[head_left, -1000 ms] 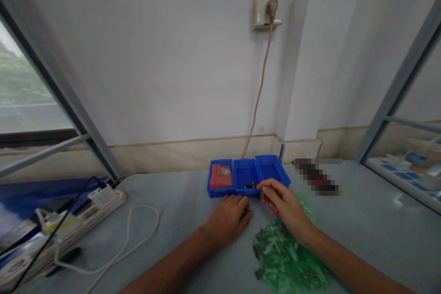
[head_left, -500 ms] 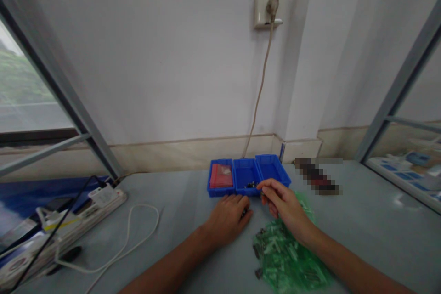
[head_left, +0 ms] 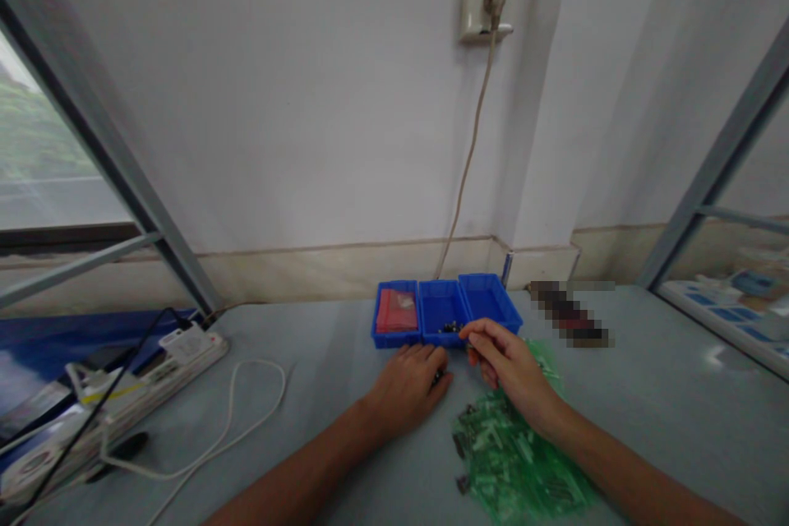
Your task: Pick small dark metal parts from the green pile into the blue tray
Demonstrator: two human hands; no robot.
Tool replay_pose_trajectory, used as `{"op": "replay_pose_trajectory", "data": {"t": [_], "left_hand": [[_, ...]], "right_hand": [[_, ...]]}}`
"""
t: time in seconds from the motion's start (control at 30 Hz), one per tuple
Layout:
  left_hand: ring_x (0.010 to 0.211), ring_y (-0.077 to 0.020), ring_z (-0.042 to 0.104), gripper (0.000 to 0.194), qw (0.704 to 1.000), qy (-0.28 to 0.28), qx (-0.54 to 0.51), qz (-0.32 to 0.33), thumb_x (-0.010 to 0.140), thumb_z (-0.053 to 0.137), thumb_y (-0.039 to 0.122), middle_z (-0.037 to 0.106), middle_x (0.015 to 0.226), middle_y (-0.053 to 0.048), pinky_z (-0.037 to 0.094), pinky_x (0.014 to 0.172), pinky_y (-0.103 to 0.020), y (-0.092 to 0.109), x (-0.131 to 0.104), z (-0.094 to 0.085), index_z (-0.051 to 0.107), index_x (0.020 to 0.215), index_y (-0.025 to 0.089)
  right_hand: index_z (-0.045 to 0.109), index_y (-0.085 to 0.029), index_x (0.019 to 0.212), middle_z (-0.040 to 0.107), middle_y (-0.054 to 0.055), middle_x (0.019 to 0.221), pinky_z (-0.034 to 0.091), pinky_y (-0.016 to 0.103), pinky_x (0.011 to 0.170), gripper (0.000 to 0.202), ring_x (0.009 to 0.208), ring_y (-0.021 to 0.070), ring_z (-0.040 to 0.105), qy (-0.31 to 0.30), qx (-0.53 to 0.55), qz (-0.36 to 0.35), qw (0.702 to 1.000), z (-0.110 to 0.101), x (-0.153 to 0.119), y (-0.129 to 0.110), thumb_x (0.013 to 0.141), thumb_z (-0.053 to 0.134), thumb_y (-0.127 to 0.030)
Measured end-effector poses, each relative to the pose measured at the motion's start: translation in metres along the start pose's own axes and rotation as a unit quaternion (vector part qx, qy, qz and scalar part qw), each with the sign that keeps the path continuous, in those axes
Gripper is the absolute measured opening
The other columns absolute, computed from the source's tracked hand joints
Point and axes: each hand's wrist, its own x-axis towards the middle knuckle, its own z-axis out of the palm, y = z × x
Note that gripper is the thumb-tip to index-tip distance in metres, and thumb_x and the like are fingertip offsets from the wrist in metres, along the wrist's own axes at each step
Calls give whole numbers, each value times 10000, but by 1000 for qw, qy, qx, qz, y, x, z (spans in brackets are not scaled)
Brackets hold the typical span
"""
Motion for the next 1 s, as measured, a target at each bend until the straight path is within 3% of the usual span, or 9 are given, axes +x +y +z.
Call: {"op": "replay_pose_trajectory", "data": {"t": [0.27,0.47,0.77,1.0], "left_hand": [[951,-242,619,87,1000,10,5,-5,1031,548,301,664,1012,-43,451,838,-350,-2,-1,3,561,1037,215],[958,-246,618,77,1000,3,6,-5,1024,560,288,665,1019,-47,454,846,-357,-1,-1,0,560,1037,212],[964,-245,623,82,1000,-2,1,-6,1028,540,289,666,1020,-50,458,850,-355,-1,0,-1,562,1045,212],[970,-242,620,78,1000,3,-5,-9,1023,548,291,667,1027,-49,456,851,-346,0,0,-1,556,1034,214]], "right_hand": [[670,-226,1000,599,-25,678,318,224,416,309,447,98,408,14,0,-7,1000,0,0,-2,929,614,-521],[671,-229,1055,611,-12,798,323,237,430,291,491,104,424,28,-24,-35,999,0,-1,-4,901,664,-476],[713,-229,1008,665,19,892,434,286,641,201,697,174,532,41,-117,-112,986,-1,0,-6,826,754,-306],[684,-240,1035,610,-5,788,346,249,464,254,535,131,459,8,-63,-60,996,2,-3,-4,914,665,-463]]}}
